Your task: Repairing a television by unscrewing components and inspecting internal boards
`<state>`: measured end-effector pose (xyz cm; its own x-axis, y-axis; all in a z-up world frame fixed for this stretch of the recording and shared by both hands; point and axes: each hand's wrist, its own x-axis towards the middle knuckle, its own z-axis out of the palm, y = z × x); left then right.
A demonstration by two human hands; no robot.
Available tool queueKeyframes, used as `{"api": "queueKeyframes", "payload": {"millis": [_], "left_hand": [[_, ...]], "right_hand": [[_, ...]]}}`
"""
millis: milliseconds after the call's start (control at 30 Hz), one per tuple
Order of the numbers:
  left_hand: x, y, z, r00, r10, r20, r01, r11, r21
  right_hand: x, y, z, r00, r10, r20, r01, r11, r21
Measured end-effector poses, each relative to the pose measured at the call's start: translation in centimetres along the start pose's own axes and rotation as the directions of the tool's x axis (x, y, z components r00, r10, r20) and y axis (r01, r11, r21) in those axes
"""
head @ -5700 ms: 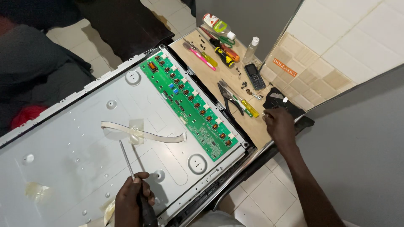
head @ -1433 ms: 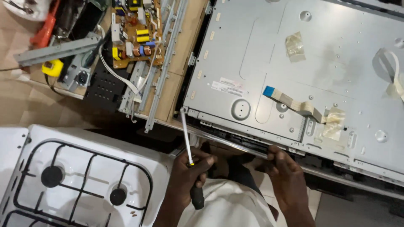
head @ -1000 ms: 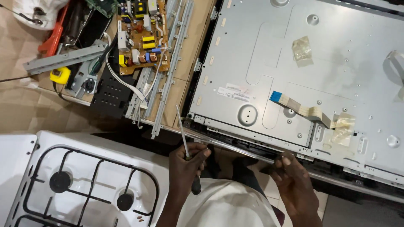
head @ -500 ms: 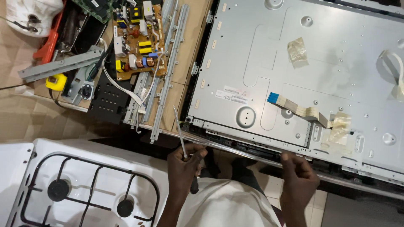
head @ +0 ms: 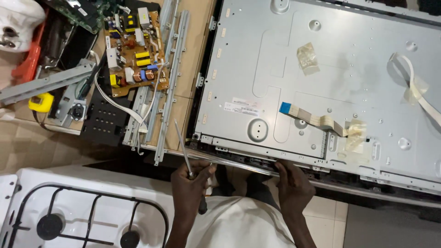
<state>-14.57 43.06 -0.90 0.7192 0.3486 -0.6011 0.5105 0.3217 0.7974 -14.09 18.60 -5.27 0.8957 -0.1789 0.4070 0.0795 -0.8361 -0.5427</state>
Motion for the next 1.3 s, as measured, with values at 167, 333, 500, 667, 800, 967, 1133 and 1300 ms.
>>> {"api": "queueKeyframes", "payload": {"millis": [167, 333, 500, 667, 800, 967, 1133, 1300], "left_hand": [[0.3, 0.1, -0.3, 1.0, 0.008, -0.027, -0.008, 1.0, -0.014], [0.5, 0.5, -0.2, 0.999, 0.009, -0.043, -0.01, 1.0, -0.02], [0.5, 1.4, 0.4, 0.986, 0.156, -0.066, -0.142, 0.974, 0.179], [0.6, 0.9, 0.9, 0.97, 0.234, -0.073, -0.216, 0.957, 0.195], [1.3, 0.3, 1.2, 0.963, 0.261, -0.064, -0.238, 0.938, 0.25], [1.8, -0.3, 2.8, 0.871, 0.49, 0.038, -0.472, 0.813, 0.341], [3.3, -2.0, 3.4, 0.592, 0.789, 0.167, -0.774, 0.497, 0.393], [4.0, -3.3, 3.1, 0.525, 0.824, 0.211, -0.819, 0.422, 0.389]], "right_hand": [[-0.1, -0.2, 0.7, 1.0, 0.005, -0.021, -0.004, 0.997, 0.081], [0.2, -1.3, 0.7, 0.998, 0.05, -0.038, -0.048, 0.998, 0.037], [0.9, -3.2, 0.5, 0.937, 0.349, -0.003, -0.344, 0.923, 0.173], [0.3, -2.3, 1.0, 0.951, 0.305, -0.043, -0.303, 0.952, 0.051], [-0.5, -1.4, 1.5, 0.984, 0.166, -0.07, -0.167, 0.986, -0.015], [-3.0, 3.4, 4.3, 0.984, -0.004, -0.177, -0.076, 0.893, -0.444], [-2.4, 2.5, 3.7, 0.98, 0.056, -0.192, -0.111, 0.952, -0.284], [-1.8, 2.0, 3.0, 0.986, 0.054, -0.159, -0.092, 0.965, -0.246]]}}
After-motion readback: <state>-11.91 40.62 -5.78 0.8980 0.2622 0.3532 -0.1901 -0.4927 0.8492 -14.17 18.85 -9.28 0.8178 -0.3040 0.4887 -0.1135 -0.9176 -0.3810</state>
